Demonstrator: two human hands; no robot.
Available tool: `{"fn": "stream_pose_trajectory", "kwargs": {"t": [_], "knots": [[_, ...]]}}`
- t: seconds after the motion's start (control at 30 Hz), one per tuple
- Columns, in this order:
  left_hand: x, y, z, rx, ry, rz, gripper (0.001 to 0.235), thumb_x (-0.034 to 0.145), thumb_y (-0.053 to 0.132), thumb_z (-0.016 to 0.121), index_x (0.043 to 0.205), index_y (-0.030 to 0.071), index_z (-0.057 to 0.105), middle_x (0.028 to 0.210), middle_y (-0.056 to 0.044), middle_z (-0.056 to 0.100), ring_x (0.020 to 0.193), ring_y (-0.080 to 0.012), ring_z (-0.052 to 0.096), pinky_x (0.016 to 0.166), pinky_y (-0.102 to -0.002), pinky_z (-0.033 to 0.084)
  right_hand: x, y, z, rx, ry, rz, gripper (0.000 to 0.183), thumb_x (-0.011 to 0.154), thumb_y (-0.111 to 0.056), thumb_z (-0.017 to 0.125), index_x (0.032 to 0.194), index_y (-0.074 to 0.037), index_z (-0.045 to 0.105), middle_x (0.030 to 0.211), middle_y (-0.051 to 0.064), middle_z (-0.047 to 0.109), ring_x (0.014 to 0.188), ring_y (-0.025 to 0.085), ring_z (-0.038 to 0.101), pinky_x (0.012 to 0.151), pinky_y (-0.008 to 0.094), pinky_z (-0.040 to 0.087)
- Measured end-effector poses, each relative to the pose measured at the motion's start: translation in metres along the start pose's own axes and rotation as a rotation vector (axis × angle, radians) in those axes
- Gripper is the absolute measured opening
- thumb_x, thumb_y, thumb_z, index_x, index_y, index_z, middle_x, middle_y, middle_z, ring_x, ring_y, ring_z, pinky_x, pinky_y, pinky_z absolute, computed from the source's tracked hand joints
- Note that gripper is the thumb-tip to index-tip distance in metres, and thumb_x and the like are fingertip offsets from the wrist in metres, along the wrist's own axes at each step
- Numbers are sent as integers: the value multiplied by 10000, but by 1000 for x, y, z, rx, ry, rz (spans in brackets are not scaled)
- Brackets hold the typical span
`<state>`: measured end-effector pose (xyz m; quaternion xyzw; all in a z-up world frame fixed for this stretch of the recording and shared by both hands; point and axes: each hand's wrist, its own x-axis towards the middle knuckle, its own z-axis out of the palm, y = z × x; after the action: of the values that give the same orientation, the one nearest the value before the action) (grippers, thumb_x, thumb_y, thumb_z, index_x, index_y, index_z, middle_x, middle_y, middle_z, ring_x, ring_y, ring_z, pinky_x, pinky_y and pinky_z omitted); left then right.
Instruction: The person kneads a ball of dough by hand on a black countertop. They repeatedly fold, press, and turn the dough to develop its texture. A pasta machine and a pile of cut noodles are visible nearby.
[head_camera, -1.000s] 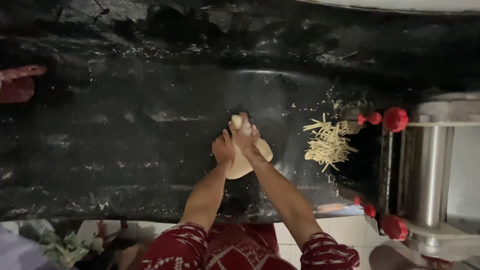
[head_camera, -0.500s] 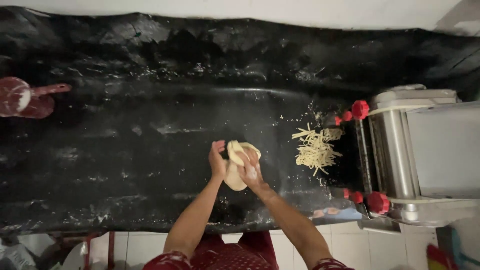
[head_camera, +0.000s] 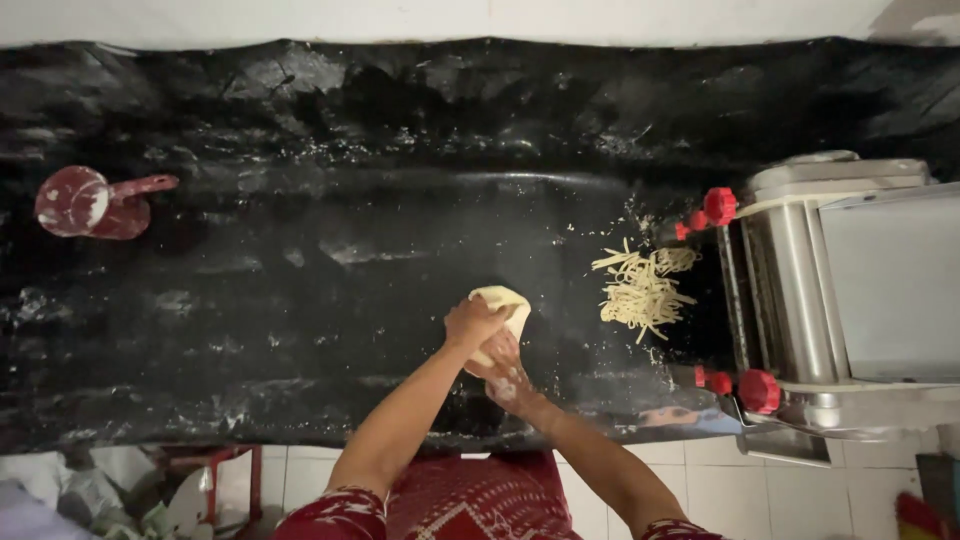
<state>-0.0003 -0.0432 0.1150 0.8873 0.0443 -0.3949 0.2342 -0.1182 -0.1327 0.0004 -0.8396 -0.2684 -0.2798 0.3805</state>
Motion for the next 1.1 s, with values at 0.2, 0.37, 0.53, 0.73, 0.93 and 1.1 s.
{"fn": "stream_pose_trajectory", "kwargs": {"t": [0.2, 0.37, 0.53, 0.73, 0.93, 1.1], "knots": [[9, -38, 38, -149, 293, -31, 463, 946, 472, 474, 1032, 113, 753, 987, -135, 775, 1001, -374, 741, 858, -514, 587, 5, -10, -44, 234, 27, 349, 239, 888, 0, 607, 983, -115, 794, 1214, 187, 711, 1190, 442, 633, 1046, 613, 401], [13, -52, 74, -207, 474, -11, 364, 965, 382, 498, 981, 105, 733, 948, -142, 748, 967, -331, 725, 854, -474, 577, 32, 7, -22, 36, 137, 909, 228, 1006, -149, 599, 1151, 1, 689, 1150, 236, 671, 1169, 421, 633, 1027, 542, 485], [36, -76, 102, -342, 651, 1, 316, 954, 286, 460, 997, 90, 705, 963, -137, 667, 950, -331, 663, 843, -445, 543, 50, 34, 9, 178, -111, 1662, 798, 873, -574, 668, 1532, -301, 311, 1341, 265, 613, 1269, 456, 589, 1095, 572, 450], [68, -88, 110, -505, 637, -48, 270, 964, 272, 529, 1028, 63, 687, 955, -149, 605, 936, -404, 634, 840, -505, 531, 65, 47, 27, -28, -143, 1419, 502, 880, -436, 685, 1327, -222, 608, 1281, 165, 667, 1242, 428, 618, 1052, 551, 481], [144, -132, 162, -337, 763, -59, 311, 996, 280, 478, 801, 81, 615, 745, -117, 555, 740, -335, 640, 700, -395, 518, 4, 86, 80, -214, -185, 902, 169, 849, -437, 709, 974, -334, 760, 905, -98, 708, 909, 181, 719, 851, 320, 566], [132, -118, 120, -511, 741, -27, 362, 982, 287, 476, 737, 54, 607, 676, -191, 532, 684, -440, 608, 621, -501, 482, 31, 98, 84, -105, -238, 919, 107, 824, -334, 687, 886, -271, 747, 728, 56, 701, 759, 354, 709, 692, 505, 574]]}}
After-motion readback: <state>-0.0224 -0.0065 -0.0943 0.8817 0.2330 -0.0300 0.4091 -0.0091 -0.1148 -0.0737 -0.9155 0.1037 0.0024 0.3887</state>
